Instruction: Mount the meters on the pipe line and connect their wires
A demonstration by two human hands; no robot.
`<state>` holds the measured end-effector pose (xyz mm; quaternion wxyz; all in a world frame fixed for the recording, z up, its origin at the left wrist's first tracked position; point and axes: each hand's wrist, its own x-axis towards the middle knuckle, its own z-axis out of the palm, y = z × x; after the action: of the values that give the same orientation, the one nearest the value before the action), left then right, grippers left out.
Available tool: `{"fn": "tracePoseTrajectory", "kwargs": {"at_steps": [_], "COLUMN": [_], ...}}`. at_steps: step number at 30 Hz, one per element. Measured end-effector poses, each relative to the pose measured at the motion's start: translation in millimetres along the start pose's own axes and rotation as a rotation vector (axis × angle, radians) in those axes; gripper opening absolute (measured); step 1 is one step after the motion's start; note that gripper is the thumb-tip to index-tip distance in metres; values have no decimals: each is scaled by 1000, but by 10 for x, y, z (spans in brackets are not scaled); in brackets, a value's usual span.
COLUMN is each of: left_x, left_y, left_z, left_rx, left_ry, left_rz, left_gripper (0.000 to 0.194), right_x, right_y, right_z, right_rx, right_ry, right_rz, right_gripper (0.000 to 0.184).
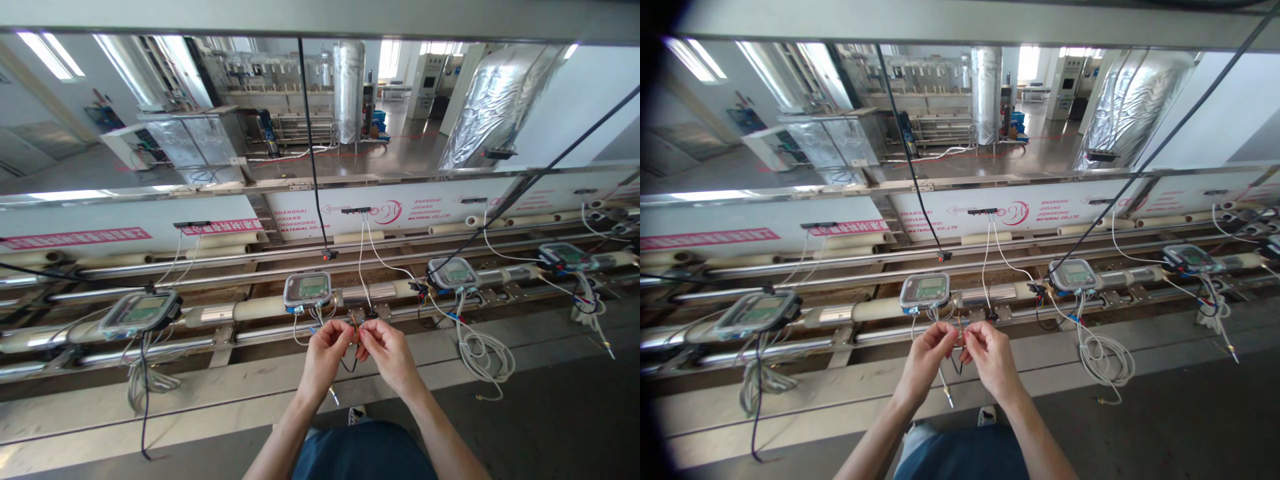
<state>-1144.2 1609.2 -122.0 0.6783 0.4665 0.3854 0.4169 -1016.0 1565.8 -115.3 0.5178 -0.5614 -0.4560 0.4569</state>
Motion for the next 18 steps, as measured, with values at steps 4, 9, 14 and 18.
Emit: {"fn": "tracePoseTrajectory", "kwargs": {"at_steps": [4,9,14,18], "left_x": [4,29,60,54], "left_y": [9,40,32,34], "left_z": [-13,-25,-4,4], "left_rx": [6,29,34,60], "left_ry": [-9,-8,50,86], "left_rz": [-1,-13,-10,-6], "left_gripper": [28,27,27,25], "right_x": [19,36,44,59], "right_y": [6,9,40,54], "right_z": [-8,-10,21,30], "right_rx": [-11,-87,-94,-77], "right_ry": [-46,-84,-14,30], "right_rz": [-10,-2,-21,-16], "right_gripper": [28,26,26,28]}}
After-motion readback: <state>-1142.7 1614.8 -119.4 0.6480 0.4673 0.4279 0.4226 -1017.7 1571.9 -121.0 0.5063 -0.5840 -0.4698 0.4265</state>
